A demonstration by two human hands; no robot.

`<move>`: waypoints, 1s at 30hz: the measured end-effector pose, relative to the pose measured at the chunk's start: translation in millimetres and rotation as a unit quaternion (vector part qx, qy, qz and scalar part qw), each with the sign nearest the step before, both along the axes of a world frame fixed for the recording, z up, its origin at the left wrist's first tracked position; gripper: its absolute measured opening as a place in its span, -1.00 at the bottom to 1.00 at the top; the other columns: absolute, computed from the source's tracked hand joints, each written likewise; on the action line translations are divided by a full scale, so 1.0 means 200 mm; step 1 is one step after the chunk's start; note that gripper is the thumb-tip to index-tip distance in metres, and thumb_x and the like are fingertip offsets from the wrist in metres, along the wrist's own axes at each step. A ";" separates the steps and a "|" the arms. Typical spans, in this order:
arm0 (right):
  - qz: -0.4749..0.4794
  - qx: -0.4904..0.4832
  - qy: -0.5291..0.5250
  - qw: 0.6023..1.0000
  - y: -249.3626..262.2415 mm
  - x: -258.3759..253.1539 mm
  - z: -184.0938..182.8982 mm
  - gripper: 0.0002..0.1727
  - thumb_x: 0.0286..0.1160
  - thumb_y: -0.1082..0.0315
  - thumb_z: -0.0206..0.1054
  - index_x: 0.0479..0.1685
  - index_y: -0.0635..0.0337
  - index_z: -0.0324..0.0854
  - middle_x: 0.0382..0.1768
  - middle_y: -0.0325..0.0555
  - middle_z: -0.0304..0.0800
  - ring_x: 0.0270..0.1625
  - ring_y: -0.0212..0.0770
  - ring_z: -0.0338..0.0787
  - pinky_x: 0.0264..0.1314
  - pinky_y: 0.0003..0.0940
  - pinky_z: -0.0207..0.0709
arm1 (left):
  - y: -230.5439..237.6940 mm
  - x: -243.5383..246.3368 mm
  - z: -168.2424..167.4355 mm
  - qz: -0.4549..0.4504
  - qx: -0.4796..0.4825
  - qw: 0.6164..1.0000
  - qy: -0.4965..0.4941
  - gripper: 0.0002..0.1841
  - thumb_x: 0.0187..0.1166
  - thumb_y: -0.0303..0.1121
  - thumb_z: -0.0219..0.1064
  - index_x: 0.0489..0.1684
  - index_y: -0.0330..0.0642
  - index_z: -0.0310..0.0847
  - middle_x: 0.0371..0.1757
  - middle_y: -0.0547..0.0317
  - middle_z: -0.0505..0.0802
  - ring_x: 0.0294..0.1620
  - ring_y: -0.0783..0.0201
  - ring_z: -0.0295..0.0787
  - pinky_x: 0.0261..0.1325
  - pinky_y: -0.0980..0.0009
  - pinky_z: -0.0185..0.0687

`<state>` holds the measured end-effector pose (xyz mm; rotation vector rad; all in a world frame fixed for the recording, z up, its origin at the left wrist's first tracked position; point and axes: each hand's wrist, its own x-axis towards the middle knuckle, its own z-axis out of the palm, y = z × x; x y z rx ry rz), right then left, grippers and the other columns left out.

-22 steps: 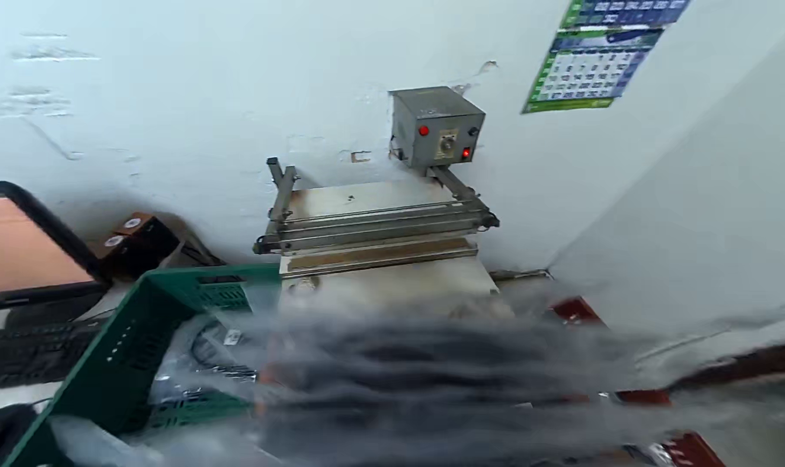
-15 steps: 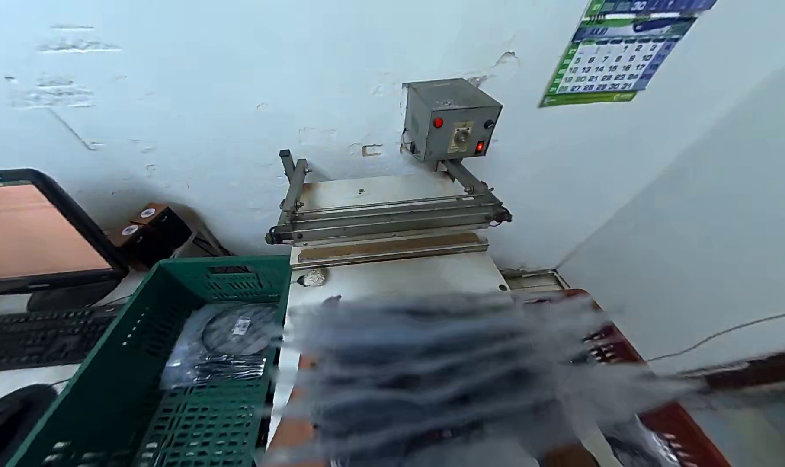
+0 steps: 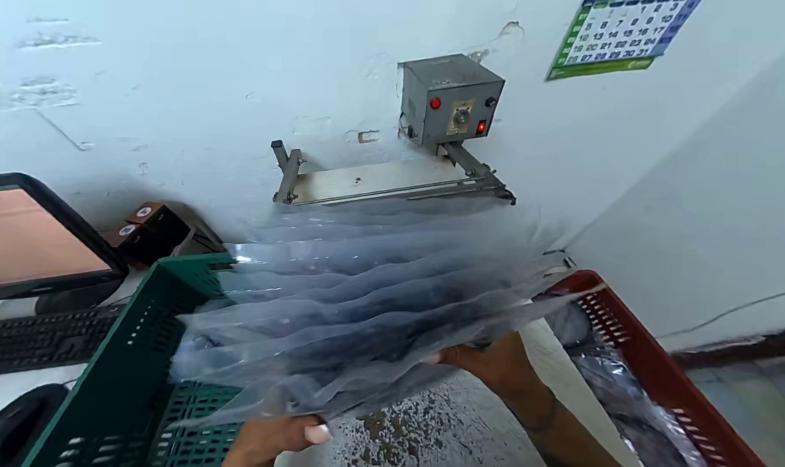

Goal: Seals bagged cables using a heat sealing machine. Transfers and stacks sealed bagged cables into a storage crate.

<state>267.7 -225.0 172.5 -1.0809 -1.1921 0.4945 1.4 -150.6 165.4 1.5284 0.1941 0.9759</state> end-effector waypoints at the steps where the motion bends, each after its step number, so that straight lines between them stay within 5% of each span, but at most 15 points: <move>1: 0.021 -0.008 -0.004 1.000 -0.01 0.01 0.01 -0.45 0.07 0.02 0.74 0.11 -0.17 0.68 -0.06 -0.68 0.88 0.05 -0.67 0.82 0.18 -0.59 0.77 | 0.01 -0.02 0.00 -0.009 0.003 1.000 0.007 -0.63 0.53 -0.01 0.42 0.31 0.44 0.74 0.24 0.86 0.83 0.28 0.87 0.65 0.39 0.77 0.52; 5: 0.171 -0.084 -0.009 0.982 -0.01 0.12 0.04 -0.15 0.04 0.09 0.76 0.42 0.09 0.45 0.05 -0.58 0.83 0.15 -0.69 0.77 0.26 -0.63 0.70 | 0.02 -0.10 -0.02 0.006 0.002 0.998 0.056 -0.64 0.54 0.04 0.40 0.31 0.50 0.72 0.24 0.89 0.82 0.28 0.88 0.64 0.37 0.77 0.53; 8: 0.189 -0.049 0.003 0.981 0.03 0.10 0.06 -0.53 0.10 0.33 0.73 0.05 0.18 0.72 -0.11 -0.42 0.91 0.02 -0.60 0.84 0.14 -0.59 0.77 | 0.00 0.00 -0.04 0.068 -0.022 0.997 -0.001 -0.66 0.55 0.14 0.32 0.22 0.47 0.76 0.13 0.75 0.89 0.19 0.78 0.75 0.28 0.70 0.64; 11: 0.119 -0.029 0.006 0.993 0.11 0.05 0.03 -0.60 0.05 0.39 0.71 -0.08 0.24 0.74 -0.21 -0.34 0.91 -0.09 -0.60 0.85 0.07 -0.62 0.76 | 0.02 0.18 0.03 0.212 -0.015 0.977 -0.032 -0.69 0.54 0.26 0.23 0.04 0.53 0.79 -0.06 0.80 0.92 0.02 0.81 0.79 0.10 0.73 0.70; 13: 0.085 -0.025 0.009 0.996 0.14 0.05 0.02 -0.60 0.04 0.38 0.72 -0.09 0.25 0.73 -0.23 -0.31 0.91 -0.12 -0.58 0.86 0.05 -0.60 0.77 | 0.02 0.22 0.04 0.383 0.047 0.922 -0.018 -0.55 0.61 0.25 0.23 0.26 0.22 0.52 0.06 0.71 0.82 0.13 0.76 0.72 0.21 0.67 0.66; 14: 0.069 -0.029 0.012 0.997 0.16 0.04 0.02 -0.60 0.03 0.37 0.73 -0.11 0.25 0.74 -0.25 -0.30 0.91 -0.15 -0.59 0.86 0.02 -0.60 0.78 | 0.01 0.20 0.04 0.439 0.136 0.888 0.010 -0.44 0.78 0.05 0.14 0.52 -0.19 0.29 0.30 0.44 0.66 0.36 0.62 0.57 0.46 0.55 0.50; 15: 0.059 -0.040 0.016 0.997 0.16 0.04 0.03 -0.59 0.02 0.36 0.74 -0.11 0.25 0.74 -0.27 -0.30 0.91 -0.17 -0.59 0.86 -0.01 -0.61 0.78 | -0.01 0.17 0.06 0.470 0.230 0.851 0.034 -0.47 0.83 -0.16 0.10 0.54 -0.45 0.22 0.41 0.17 0.60 0.48 0.45 0.48 0.58 0.41 0.40; 16: 0.053 -0.052 0.019 0.997 0.17 0.03 0.03 -0.59 0.02 0.35 0.74 -0.12 0.24 0.74 -0.28 -0.29 0.91 -0.18 -0.59 0.85 -0.03 -0.61 0.77 | -0.08 0.18 0.08 0.483 0.302 0.820 0.058 -0.60 0.81 -0.24 0.14 0.40 -0.38 0.33 0.32 0.18 0.62 0.41 0.45 0.49 0.51 0.41 0.38; 17: 0.051 -0.061 0.021 0.997 0.17 0.03 0.04 -0.58 0.02 0.34 0.75 -0.11 0.24 0.75 -0.29 -0.28 0.90 -0.19 -0.59 0.85 -0.04 -0.60 0.76 | -0.18 0.23 0.09 0.465 0.344 0.809 0.108 -0.77 0.76 -0.16 0.20 0.18 -0.04 0.46 0.14 0.42 0.65 0.27 0.58 0.54 0.38 0.54 0.42; 18: 0.050 -0.067 0.022 0.996 0.17 0.03 0.04 -0.56 0.01 0.32 0.76 -0.09 0.24 0.74 -0.28 -0.28 0.90 -0.18 -0.59 0.85 -0.05 -0.60 0.76 | -0.29 0.32 0.08 0.410 0.360 0.821 0.170 -0.83 0.73 -0.03 0.22 -0.02 0.15 0.54 -0.02 0.50 0.68 0.12 0.61 0.60 0.28 0.58 0.47; 20: 0.054 -0.083 0.020 0.995 0.15 0.01 0.05 -0.55 0.03 0.31 0.76 -0.07 0.23 0.74 -0.27 -0.26 0.89 -0.19 -0.56 0.84 -0.07 -0.58 0.76 | -0.41 0.57 -0.04 0.289 0.364 0.847 0.257 -0.59 0.66 0.11 0.25 -0.25 -0.02 0.80 -0.26 0.22 0.87 -0.14 0.22 0.76 0.03 0.22 0.57; 23: 0.057 -0.100 0.017 0.993 0.14 0.02 0.07 -0.55 -0.01 0.30 0.78 -0.10 0.21 0.74 -0.32 -0.23 0.88 -0.24 -0.49 0.85 -0.14 -0.52 0.75 | -0.42 0.80 -0.18 0.275 0.406 0.833 0.258 -0.52 0.74 0.05 0.15 -0.44 -0.13 0.70 -0.44 0.18 0.78 -0.30 0.16 0.71 -0.14 0.23 0.58; 26: 0.081 -0.119 0.005 0.990 0.10 0.04 0.09 -0.56 0.05 0.28 0.76 -0.09 0.22 0.73 -0.36 -0.20 0.85 -0.29 -0.47 0.82 -0.22 -0.51 0.72 | -0.38 0.77 -0.17 0.275 0.448 0.833 0.172 -0.65 0.84 -0.15 0.02 -0.26 -0.10 0.65 -0.26 0.18 0.80 -0.11 0.22 0.70 0.17 0.29 0.49; 28: 0.087 -0.117 0.003 0.989 0.10 0.04 0.08 -0.53 0.00 0.29 0.76 -0.07 0.25 0.74 -0.37 -0.19 0.85 -0.31 -0.47 0.82 -0.23 -0.50 0.72 | -0.36 0.69 -0.05 0.229 0.337 0.906 0.116 -0.63 0.90 -0.15 -0.08 -0.11 -0.07 0.66 -0.09 0.28 0.84 0.10 0.40 0.75 0.40 0.44 0.51; 30: 0.099 -0.153 0.015 0.983 0.09 0.06 0.09 -0.51 -0.03 0.31 0.78 -0.06 0.20 0.73 -0.35 -0.23 0.85 -0.28 -0.49 0.82 -0.19 -0.50 0.73 | -0.39 0.62 0.13 0.123 0.037 0.991 0.033 -0.64 0.88 -0.12 -0.01 -0.20 0.00 0.69 -0.33 0.45 0.79 -0.21 0.59 0.74 0.04 0.61 0.66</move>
